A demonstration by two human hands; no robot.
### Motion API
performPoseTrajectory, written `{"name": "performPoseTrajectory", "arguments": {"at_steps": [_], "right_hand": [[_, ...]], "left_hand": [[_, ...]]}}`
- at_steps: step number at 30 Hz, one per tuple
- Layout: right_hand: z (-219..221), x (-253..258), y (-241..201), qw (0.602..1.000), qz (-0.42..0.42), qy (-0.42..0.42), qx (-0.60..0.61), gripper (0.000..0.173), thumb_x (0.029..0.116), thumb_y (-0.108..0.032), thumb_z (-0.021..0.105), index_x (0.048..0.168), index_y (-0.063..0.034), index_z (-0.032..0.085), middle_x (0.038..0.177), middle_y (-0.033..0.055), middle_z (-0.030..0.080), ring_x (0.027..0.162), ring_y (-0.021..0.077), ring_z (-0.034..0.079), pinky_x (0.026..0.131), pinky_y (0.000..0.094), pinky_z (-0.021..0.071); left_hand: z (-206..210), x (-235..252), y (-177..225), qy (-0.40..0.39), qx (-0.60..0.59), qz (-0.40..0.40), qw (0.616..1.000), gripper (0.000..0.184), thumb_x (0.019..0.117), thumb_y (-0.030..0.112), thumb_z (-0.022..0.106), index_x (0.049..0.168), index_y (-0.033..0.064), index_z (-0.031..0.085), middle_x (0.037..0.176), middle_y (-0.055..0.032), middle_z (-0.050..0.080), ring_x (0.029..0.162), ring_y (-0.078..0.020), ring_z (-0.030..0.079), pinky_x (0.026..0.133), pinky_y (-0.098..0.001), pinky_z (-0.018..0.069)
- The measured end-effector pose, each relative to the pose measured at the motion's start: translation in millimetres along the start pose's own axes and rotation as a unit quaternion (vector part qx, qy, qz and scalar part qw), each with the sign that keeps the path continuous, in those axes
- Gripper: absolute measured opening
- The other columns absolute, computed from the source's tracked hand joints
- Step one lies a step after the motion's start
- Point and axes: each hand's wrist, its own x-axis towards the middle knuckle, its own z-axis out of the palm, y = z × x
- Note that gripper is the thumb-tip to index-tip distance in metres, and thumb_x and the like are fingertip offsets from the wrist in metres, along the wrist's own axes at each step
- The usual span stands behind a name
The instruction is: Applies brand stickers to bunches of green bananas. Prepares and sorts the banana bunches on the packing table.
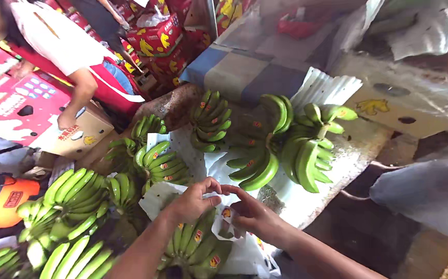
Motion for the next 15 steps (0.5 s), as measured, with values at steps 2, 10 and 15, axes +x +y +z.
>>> {"name": "performPoseTrajectory", "arguments": {"at_steps": [2,10,15], "right_hand": [[-25,-19,-13,0.997,0.014,-0.068,-0.036,0.059,0.0944,-0.008,0.057,0.149,-0.0137,0.036,0.092,0.0001,0.068,0.070,0.0081,0.067,0.062,0.0257,0.0582],[-122,-66,-17,0.944,-0.233,0.090,-0.215,0.042,0.0935,-0.020,0.068,0.129,0.0001,0.057,0.117,0.0065,0.067,0.101,0.0099,0.066,0.087,0.0295,0.0561],[-117,-90,-32,0.976,-0.181,0.116,-0.018,0.007,0.1007,-0.012,0.057,0.100,-0.0047,0.055,0.091,0.0011,0.071,0.084,0.0097,0.071,0.082,0.0307,0.0603]], "left_hand": [[28,-3,8,-0.004,-0.055,0.014,0.998,0.017,0.0994,0.003,0.051,0.115,-0.0032,0.050,0.113,-0.0076,0.065,0.108,-0.0110,0.065,0.097,-0.0322,0.0537],[146,22,53,0.263,-0.046,0.072,0.961,0.017,0.0908,-0.005,0.064,0.107,-0.0031,0.061,0.094,-0.0017,0.067,0.084,-0.0057,0.066,0.079,-0.0250,0.0583],[178,50,80,0.413,-0.009,0.121,0.903,0.027,0.0835,-0.006,0.073,0.108,-0.0045,0.062,0.101,-0.0058,0.067,0.079,-0.0069,0.069,0.074,-0.0244,0.0617]]}}
